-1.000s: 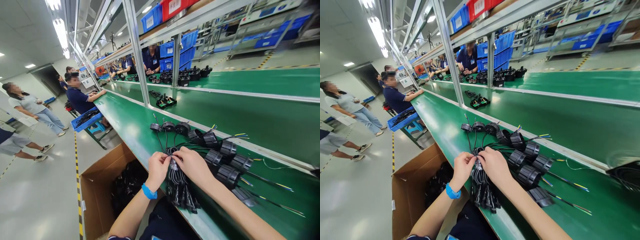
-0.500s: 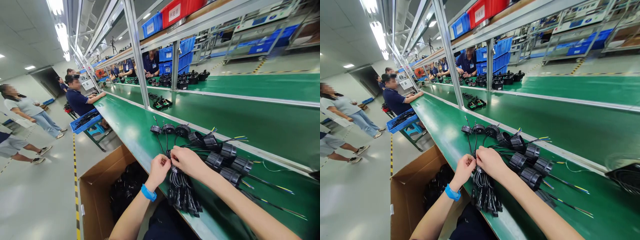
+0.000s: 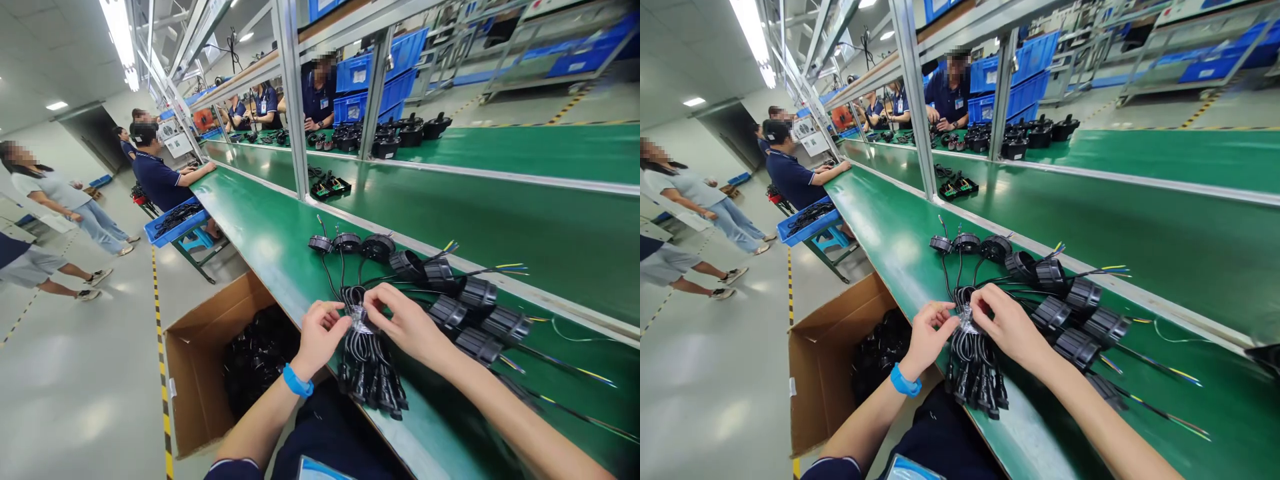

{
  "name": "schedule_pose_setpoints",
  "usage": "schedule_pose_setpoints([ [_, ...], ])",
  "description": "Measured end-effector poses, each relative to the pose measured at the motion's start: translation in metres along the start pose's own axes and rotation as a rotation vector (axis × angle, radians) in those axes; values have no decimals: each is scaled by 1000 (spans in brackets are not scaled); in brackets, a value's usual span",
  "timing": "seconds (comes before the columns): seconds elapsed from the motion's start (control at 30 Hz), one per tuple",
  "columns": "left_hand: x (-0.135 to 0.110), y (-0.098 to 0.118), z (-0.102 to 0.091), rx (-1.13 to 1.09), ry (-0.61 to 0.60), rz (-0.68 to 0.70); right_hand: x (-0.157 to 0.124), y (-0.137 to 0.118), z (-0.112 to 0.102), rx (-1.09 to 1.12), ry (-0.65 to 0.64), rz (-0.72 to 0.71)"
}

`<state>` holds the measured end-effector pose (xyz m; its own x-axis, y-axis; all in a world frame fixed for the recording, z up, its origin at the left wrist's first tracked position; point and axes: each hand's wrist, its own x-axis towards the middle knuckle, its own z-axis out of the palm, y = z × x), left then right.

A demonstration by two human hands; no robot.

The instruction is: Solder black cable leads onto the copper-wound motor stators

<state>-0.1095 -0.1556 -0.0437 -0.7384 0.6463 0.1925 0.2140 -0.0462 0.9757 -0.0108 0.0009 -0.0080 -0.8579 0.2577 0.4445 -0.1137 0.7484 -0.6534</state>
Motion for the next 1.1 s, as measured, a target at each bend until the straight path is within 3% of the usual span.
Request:
schedule_pose_setpoints([
  [0.1, 7, 9, 9, 50, -80, 71, -3, 0, -2, 66, 53, 57],
  [0.17, 9, 12, 13, 67, -65, 67, -9, -1, -2, 78, 131, 108],
  [0.27, 6, 9, 10, 102, -8, -32, -31, -4, -2, 26, 273, 210],
  [0.33, -3, 9, 3, 172, -79, -131, -50, -7, -2, -116, 273, 223],
  [0.43, -18, 20, -5, 340, -268, -194, -77, -10, -1, -524, 111, 100],
  [0.5, -23, 31, -5, 447, -329, -169, -90, -9, 0, -775, -51, 8],
  [0.6, -23, 41, -3, 498, -353, -147, -100, -5, 4, -929, -261, -59],
  [0.67, -21, 40, -3, 439, -376, -168, -101, -4, 7, -942, -295, -66],
  [0.8, -19, 22, -6, 250, -405, -308, -99, -4, 13, -894, -246, -11],
  [0.9, -16, 13, -9, 168, -370, -380, -101, -3, 21, -736, -190, 47],
  [1.0, -9, 17, -12, 130, -411, -391, -106, -2, 26, -425, -81, 151],
  [1.1, 2, 29, -16, 15, -479, -495, -103, -5, 25, 43, -18, 354],
])
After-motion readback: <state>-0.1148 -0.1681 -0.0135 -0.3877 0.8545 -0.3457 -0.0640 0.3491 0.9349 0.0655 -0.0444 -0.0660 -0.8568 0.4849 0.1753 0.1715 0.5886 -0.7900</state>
